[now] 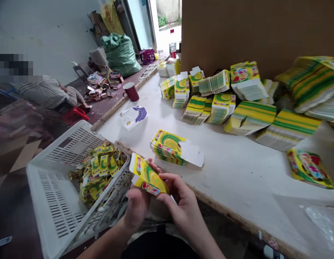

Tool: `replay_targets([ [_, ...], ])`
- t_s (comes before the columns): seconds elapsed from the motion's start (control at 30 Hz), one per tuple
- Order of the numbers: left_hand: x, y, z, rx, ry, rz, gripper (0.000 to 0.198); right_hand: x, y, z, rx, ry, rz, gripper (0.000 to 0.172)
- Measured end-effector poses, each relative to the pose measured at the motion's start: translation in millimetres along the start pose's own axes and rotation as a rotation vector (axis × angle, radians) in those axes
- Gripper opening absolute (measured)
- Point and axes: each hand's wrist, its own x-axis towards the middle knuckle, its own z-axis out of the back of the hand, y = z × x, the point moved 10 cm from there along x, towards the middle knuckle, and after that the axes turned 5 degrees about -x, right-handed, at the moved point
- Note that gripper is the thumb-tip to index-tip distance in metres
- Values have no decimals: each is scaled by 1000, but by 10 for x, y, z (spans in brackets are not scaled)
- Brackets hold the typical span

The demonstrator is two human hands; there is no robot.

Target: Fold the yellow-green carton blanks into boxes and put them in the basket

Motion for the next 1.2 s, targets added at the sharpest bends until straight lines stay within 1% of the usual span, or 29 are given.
replay_targets([
  [0.1,-3,-77,60,141,64,-28,26,-28,50,107,-97,13,74,19],
  [0.13,19,-107,81,169,78,-12,16,-46,89,161,-158,-4,120,18],
  [0.17,50,-148,88,192,107,8,14,-67,134,216,-225,-23,165,18],
  [0.2,86,-199,85,203,150,31,20,-88,188,263,-295,-32,210,20],
  [0.23,119,-248,67,207,210,62,33,-109,246,282,-368,-16,254,23],
  [0.3,154,-341,6,221,349,127,72,-158,373,240,-516,77,346,28],
  [0.33,142,-360,-40,264,428,163,88,-188,439,191,-593,129,395,30],
  [0.37,106,-345,-91,344,508,203,98,-218,491,131,-667,177,433,30],
  [0.4,39,-287,-148,459,598,250,101,-251,536,63,-725,219,471,27],
  [0.43,-44,-204,-196,586,681,294,98,-282,566,-5,-762,252,498,23],
  [0.47,-124,-121,-235,690,741,322,91,-310,584,-62,-783,268,519,20],
  [0.5,-197,-46,-274,753,781,338,83,-335,592,-99,-800,260,535,21],
  [0.53,-246,6,-305,765,784,341,75,-355,600,-98,-809,212,551,27],
  [0.57,-268,35,-321,755,757,327,70,-369,609,-45,-800,118,558,36],
  [0.6,-267,45,-313,756,703,298,69,-381,605,58,-760,-9,542,48],
  [0.63,-250,40,-281,784,635,256,72,-390,567,192,-675,-141,493,60],
  [0.67,-237,27,-251,837,581,201,76,-397,489,321,-544,-246,423,70],
  [0.7,-228,1,-232,900,537,130,79,-386,364,404,-381,-297,327,74],
  [0.73,-231,-31,-238,949,513,47,78,-354,213,415,-214,-289,217,70],
  [0.77,-250,-58,-275,977,520,-40,75,-309,64,348,-69,-228,103,61],
  [0.83,-314,-70,-376,983,579,-163,64,-241,-154,109,140,-52,-103,45],
  [0.87,-334,-60,-411,986,602,-189,59,-226,-217,-1,207,23,-181,43],
  [0.9,-340,-34,-428,995,618,-179,56,-216,-249,-75,255,71,-231,44],
  [0.93,-330,2,-425,1007,622,-141,54,-205,-254,-112,282,95,-246,47],
  [1.0,-294,98,-372,1028,613,-4,52,-180,-210,-110,256,99,-192,58],
  [1.07,-281,174,-334,1007,618,93,56,-170,-131,-88,122,99,-74,67],
  [1.13,-280,197,-319,979,615,83,69,-181,-34,-95,-48,112,70,64],
  [1.2,-292,174,-314,1005,613,-17,84,-191,36,-58,-176,73,172,57],
])
